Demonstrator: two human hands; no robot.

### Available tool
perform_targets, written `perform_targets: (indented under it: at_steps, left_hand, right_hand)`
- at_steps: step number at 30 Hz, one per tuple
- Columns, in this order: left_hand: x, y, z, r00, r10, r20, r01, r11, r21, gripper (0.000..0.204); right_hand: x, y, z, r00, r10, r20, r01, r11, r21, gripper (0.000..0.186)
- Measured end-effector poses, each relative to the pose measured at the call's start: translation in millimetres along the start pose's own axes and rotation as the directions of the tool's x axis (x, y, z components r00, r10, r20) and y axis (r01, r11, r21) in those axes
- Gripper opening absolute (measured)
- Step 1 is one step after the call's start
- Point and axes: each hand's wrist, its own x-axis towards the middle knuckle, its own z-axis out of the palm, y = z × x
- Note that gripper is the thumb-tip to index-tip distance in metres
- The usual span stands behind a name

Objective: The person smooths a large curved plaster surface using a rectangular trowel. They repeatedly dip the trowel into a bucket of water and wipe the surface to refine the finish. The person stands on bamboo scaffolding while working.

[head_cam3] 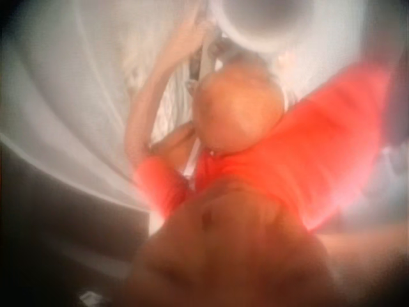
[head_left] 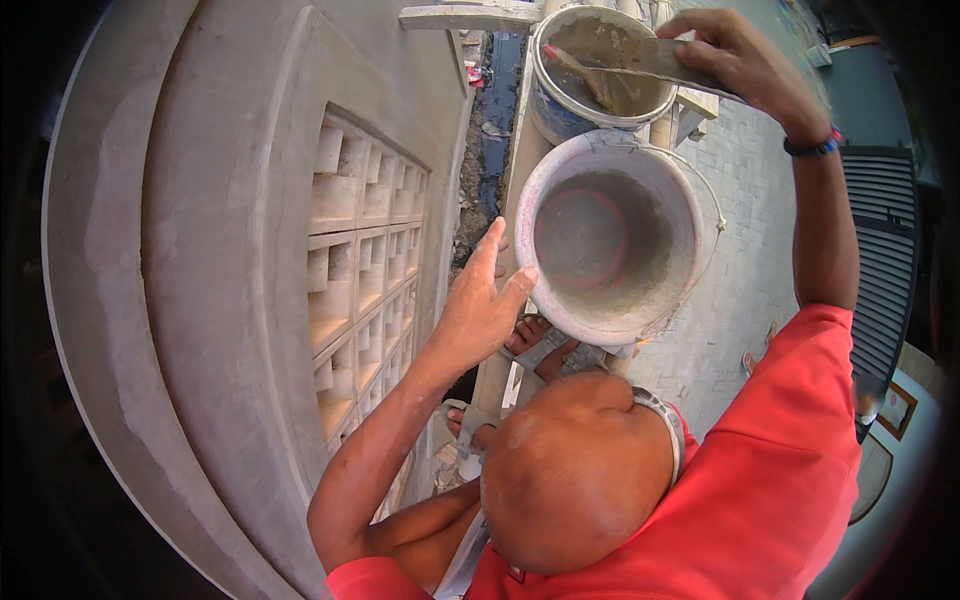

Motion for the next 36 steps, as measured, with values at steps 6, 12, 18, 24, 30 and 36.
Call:
perform_targets:
  at_steps: [6, 12, 18, 24, 30, 36]
  left_hand:
    - [24.3, -15.6, 54.9, 0.968, 0.151, -0.201, -0.198, 0.95, -0.242, 0.062]
    - [24.6, -29.6, 73.0, 0.954, 0.123, -0.275, -0.235, 0.874, -0.424, 0.058]
    - [1.8, -34.7, 91.4, 0.914, 0.129, -0.384, -0.258, 0.916, -0.308, 0.055]
    - [-1.7, -43.1, 96.1, 0.905, 0.151, -0.398, -0.293, 0.899, -0.325, 0.054]
    - [-0.9, -46.0, 95.8, 0.9, 0.168, -0.402, -0.305, 0.902, -0.306, 0.054]
    - [-0.8, -44.5, 96.0, 0.909, 0.13, -0.395, -0.275, 0.901, -0.337, 0.054]
  right_hand:
    - [-91.5, -34.2, 66.7, 0.983, -0.122, 0.136, 0.121, 0.992, 0.02, 0.028]
    - [-88.5, -21.9, 144.4, 0.872, 0.072, 0.485, -0.128, 0.988, 0.083, 0.028]
    - [-96.1, 2.5, 170.7, 0.849, 0.14, 0.51, -0.278, 0.939, 0.204, 0.032]
    - [-126.5, -3.3, 182.8, 0.866, 0.272, 0.42, -0.396, 0.886, 0.242, 0.033]
    - [-143.2, -19.0, 195.6, 0.881, 0.302, 0.365, -0.419, 0.856, 0.303, 0.032]
    - [-145.0, -19.9, 199.6, 0.871, 0.276, 0.406, -0.435, 0.817, 0.379, 0.034]
